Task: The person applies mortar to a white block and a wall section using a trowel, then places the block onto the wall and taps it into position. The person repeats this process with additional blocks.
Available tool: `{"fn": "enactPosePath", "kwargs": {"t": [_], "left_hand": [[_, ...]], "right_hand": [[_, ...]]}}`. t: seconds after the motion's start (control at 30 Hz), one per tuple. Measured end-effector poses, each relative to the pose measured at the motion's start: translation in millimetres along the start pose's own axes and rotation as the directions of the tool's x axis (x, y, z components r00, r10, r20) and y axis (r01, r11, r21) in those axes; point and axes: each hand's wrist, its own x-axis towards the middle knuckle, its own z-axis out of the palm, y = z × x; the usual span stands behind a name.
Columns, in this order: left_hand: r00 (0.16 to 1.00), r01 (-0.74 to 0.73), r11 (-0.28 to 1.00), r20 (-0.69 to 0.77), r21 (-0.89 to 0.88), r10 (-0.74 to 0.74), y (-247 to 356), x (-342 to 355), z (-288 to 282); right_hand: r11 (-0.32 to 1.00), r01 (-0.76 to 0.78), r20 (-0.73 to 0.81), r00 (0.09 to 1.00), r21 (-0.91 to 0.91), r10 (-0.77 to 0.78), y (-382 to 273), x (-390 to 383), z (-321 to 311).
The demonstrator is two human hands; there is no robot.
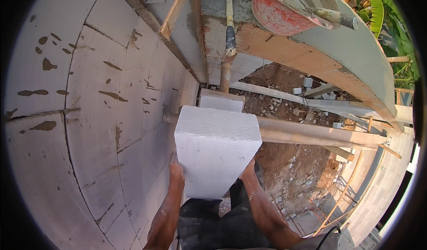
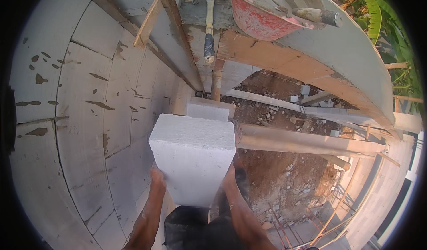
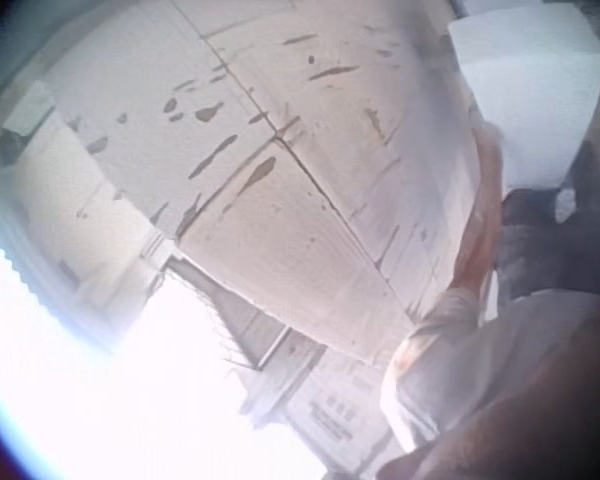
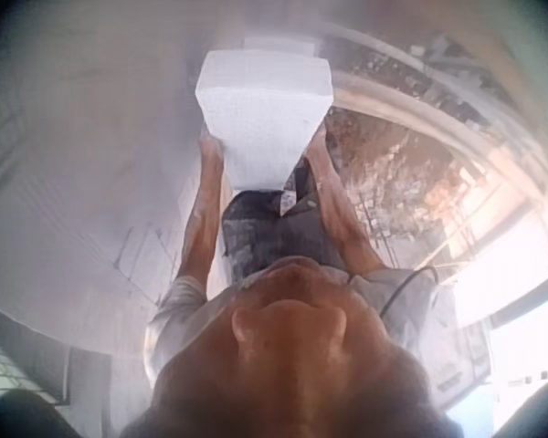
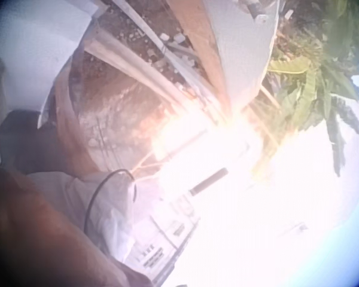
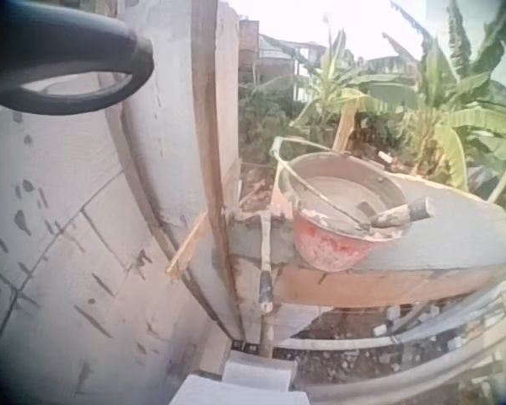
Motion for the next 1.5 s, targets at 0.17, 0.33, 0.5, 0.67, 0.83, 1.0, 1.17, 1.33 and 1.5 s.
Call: {"fn": "enactPosePath", "kwargs": {"t": [0.17,0.33,0.5,0.67,0.83,1.0,1.17,1.33,1.5], "left_hand": [[0.923,-0.297,0.942,0.207,-0.155,0.325,64,-44,-7],[0.729,-0.525,0.772,0.279,-0.359,0.625,89,-55,-6],[0.599,-0.182,0.741,0.525,-0.646,0.604,111,-99,-17],[0.429,-0.070,0.687,0.600,-0.723,0.675,148,-174,-48],[0.416,-0.664,0.621,0.485,-0.416,0.769,146,-221,-82],[0.617,-0.560,0.775,0.478,-0.291,0.625,133,-272,-105],[0.756,-0.600,0.800,0.319,-0.011,0.571,143,-310,-113],[0.721,-0.658,0.741,0.395,0.133,0.570,152,-306,-112],[0.698,-0.666,0.743,0.399,0.059,0.594,148,-308,-105]], "right_hand": [[0.846,0.517,0.156,0.854,-0.131,-0.497,-79,-4,16],[0.616,0.729,0.241,0.682,-0.298,-0.691,-162,-9,63],[0.395,0.819,0.397,0.555,-0.416,-0.731,-207,-39,90],[0.361,0.830,0.419,0.534,-0.426,-0.734,-206,-80,106],[0.481,0.813,0.369,0.579,-0.329,-0.727,-197,-116,94],[0.580,0.732,0.313,0.679,-0.359,-0.664,-181,-135,68],[0.914,0.405,0.201,0.895,0.002,-0.397,-188,-145,97],[0.876,-0.386,0.414,0.875,0.288,0.250,-224,-165,118],[0.843,-0.467,0.369,0.858,0.268,0.358,-233,-172,114]]}}
